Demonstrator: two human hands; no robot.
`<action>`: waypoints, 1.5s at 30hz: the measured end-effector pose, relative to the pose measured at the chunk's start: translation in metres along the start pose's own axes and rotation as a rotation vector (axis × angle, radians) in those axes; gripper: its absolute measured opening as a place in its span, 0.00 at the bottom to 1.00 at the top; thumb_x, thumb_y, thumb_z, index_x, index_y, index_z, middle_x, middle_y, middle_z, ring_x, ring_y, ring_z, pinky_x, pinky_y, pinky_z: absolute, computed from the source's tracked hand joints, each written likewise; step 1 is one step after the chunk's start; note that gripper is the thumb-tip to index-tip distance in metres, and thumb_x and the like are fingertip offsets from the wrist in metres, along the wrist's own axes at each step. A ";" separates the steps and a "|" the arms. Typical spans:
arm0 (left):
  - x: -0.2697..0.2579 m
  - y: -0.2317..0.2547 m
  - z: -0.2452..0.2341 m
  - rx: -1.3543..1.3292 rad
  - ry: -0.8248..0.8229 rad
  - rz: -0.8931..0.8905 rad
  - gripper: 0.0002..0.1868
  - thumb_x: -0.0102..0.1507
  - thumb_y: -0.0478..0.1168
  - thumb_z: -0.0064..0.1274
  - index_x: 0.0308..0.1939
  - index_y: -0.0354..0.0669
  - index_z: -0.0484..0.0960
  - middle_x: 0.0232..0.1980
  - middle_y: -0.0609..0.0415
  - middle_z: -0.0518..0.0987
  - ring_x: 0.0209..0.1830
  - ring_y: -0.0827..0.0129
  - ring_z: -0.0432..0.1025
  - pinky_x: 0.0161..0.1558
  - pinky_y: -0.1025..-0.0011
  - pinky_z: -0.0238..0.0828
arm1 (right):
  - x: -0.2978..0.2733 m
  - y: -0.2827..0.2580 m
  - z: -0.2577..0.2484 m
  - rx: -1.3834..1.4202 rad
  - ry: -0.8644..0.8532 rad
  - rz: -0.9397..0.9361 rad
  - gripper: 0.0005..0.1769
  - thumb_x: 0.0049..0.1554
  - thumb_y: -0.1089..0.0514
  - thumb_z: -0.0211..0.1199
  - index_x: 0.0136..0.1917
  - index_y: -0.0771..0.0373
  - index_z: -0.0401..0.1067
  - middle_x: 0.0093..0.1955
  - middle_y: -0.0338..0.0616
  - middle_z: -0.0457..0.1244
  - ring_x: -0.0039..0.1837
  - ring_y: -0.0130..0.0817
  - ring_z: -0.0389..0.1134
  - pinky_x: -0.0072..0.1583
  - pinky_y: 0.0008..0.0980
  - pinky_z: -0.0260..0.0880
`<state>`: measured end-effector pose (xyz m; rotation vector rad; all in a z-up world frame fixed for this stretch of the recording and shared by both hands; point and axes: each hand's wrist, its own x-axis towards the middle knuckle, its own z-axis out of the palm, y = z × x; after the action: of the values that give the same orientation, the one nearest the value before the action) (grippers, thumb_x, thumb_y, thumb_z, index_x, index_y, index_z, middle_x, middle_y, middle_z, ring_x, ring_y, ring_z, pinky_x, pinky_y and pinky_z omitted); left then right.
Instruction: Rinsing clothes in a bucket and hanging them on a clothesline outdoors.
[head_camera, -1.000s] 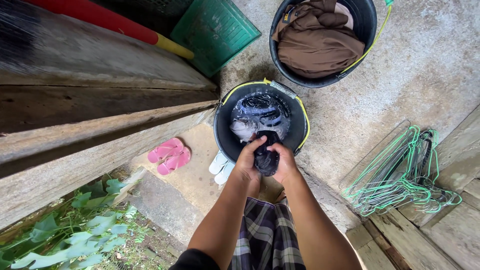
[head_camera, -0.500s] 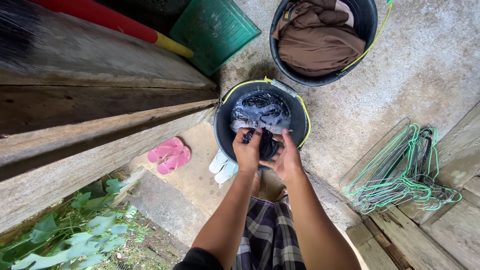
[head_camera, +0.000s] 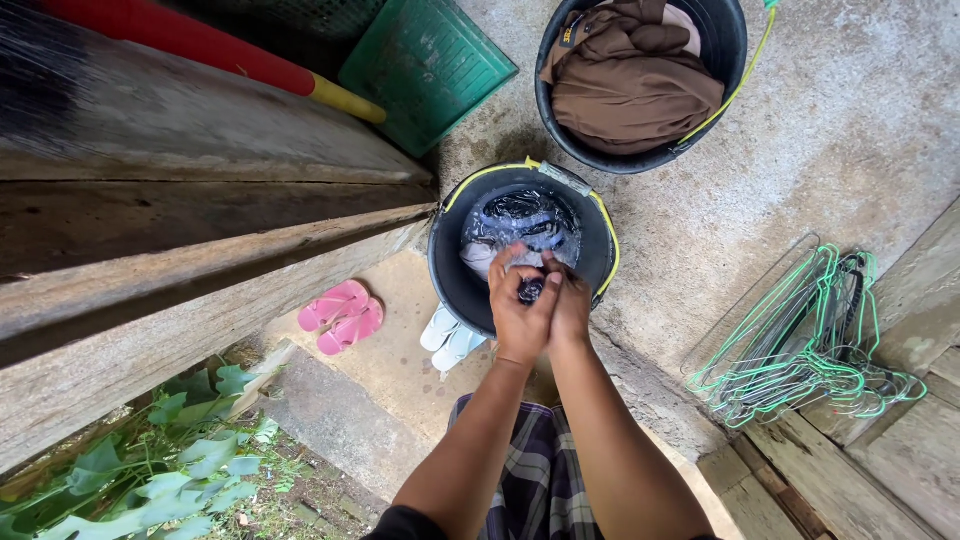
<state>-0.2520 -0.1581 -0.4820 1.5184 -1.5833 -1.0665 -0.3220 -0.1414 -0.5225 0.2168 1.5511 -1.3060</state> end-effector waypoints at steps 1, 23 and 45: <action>0.005 0.002 -0.003 -0.002 -0.002 -0.001 0.12 0.58 0.38 0.68 0.36 0.39 0.79 0.50 0.45 0.81 0.56 0.63 0.73 0.62 0.66 0.69 | -0.004 -0.008 0.004 0.000 0.002 -0.001 0.24 0.63 0.47 0.62 0.55 0.74 0.77 0.51 0.51 0.70 0.50 0.35 0.69 0.53 0.34 0.69; 0.042 0.112 -0.067 -0.235 -0.707 0.613 0.13 0.62 0.40 0.63 0.27 0.42 0.77 0.34 0.54 0.78 0.40 0.64 0.75 0.52 0.66 0.71 | -0.032 -0.117 0.001 0.417 -1.252 0.497 0.53 0.60 0.21 0.38 0.79 0.66 0.53 0.80 0.60 0.53 0.76 0.60 0.59 0.72 0.61 0.60; 0.041 0.051 -0.038 0.040 -0.449 0.810 0.16 0.61 0.33 0.69 0.25 0.44 0.74 0.32 0.53 0.77 0.33 0.63 0.74 0.46 0.63 0.76 | 0.049 0.022 -0.025 1.191 -1.395 0.565 0.22 0.80 0.53 0.42 0.55 0.67 0.71 0.45 0.40 0.67 0.45 0.30 0.68 0.52 0.26 0.74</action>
<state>-0.2428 -0.2041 -0.4222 0.5309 -2.2439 -0.9117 -0.3422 -0.1350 -0.5775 0.3237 -0.5185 -1.2358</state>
